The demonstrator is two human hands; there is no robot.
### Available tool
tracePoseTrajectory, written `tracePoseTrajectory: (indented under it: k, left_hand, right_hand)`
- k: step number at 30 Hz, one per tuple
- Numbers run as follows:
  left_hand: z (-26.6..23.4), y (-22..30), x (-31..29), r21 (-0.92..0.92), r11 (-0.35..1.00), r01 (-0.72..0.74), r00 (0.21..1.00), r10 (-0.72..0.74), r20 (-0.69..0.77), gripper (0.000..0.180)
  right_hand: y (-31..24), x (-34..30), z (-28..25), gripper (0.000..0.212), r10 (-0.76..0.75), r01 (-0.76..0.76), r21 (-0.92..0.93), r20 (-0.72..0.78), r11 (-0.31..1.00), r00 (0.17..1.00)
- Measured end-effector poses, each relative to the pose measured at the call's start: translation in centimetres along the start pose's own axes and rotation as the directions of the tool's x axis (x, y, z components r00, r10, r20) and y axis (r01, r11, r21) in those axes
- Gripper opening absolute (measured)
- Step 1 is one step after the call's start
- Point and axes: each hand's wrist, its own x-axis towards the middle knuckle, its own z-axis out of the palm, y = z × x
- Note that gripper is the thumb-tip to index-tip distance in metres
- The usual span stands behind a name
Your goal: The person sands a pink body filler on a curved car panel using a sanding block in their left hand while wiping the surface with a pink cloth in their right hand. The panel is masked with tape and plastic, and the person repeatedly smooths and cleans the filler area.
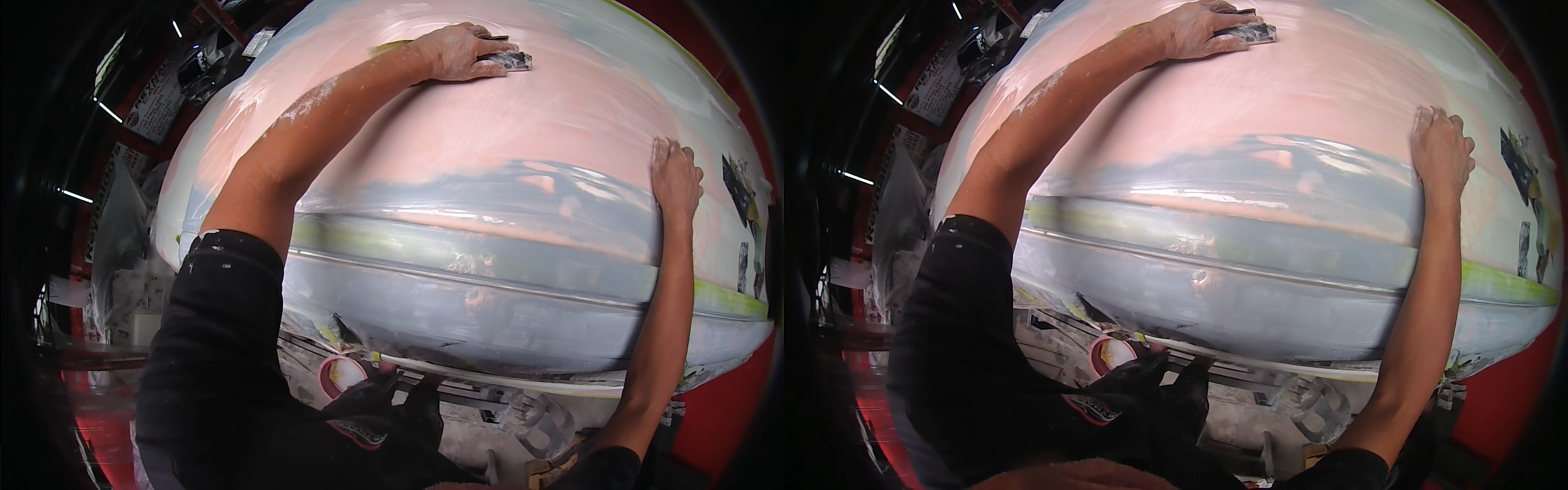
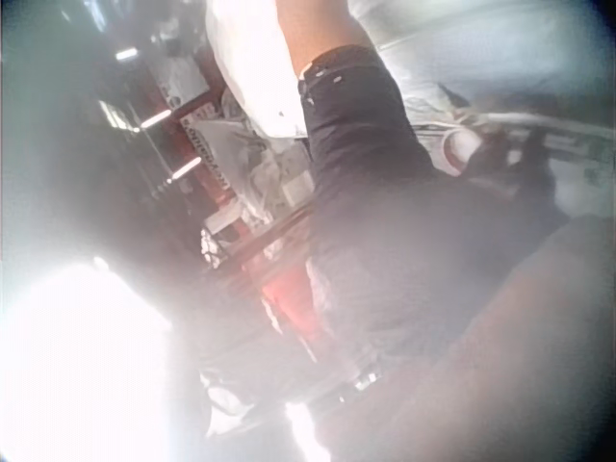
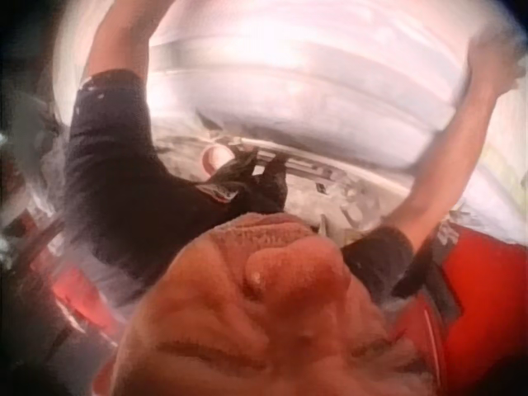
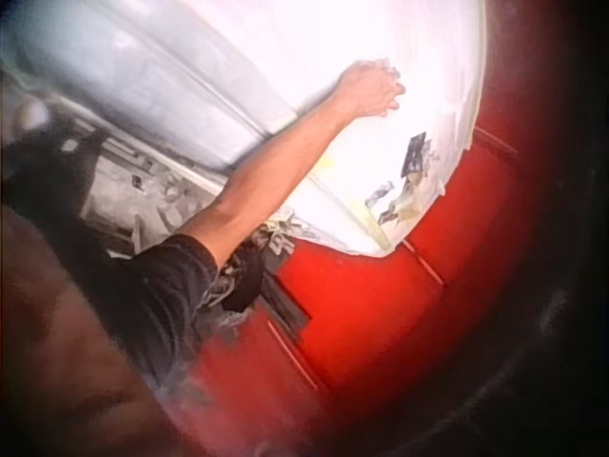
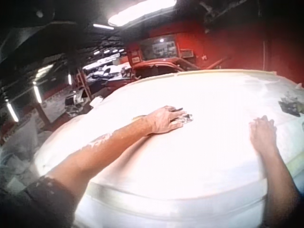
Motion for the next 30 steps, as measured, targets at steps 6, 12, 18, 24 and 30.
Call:
tracePoseTrajectory:
  k: [6,12,18,24,30]
  left_hand:
    - [-3.0,4.0,-0.1,-0.033,0.968,0.250,0.967,-0.249,0.050,0.063]
    - [-9.7,10.2,-16.6,-0.089,0.996,-0.007,0.998,0.013,0.069,0.059]
    - [-6.5,4.9,-11.6,-0.039,0.999,-0.034,0.999,0.034,-0.022,0.063]
    - [-1.0,-1.7,-2.7,-0.003,0.952,0.307,0.952,-0.307,-0.007,0.066]
    - [-9.2,8.2,-18.2,-0.173,0.985,-0.011,0.998,0.023,0.066,0.056]
  right_hand:
    - [0.8,0.5,0.0,0.050,-0.002,0.002,0.004,-0.003,1.000,1.000]
    - [1.0,0.3,0.2,0.048,0.028,-0.027,-0.047,0.018,0.999,0.999]
    - [0.6,0.2,0.5,0.050,0.018,-0.018,-0.045,0.015,0.999,1.000]
    - [-0.1,0.3,0.1,0.051,-0.049,0.049,-0.002,0.001,0.999,0.999]
    - [2.0,0.3,0.3,0.050,0.033,-0.032,-0.042,0.014,0.999,0.999]
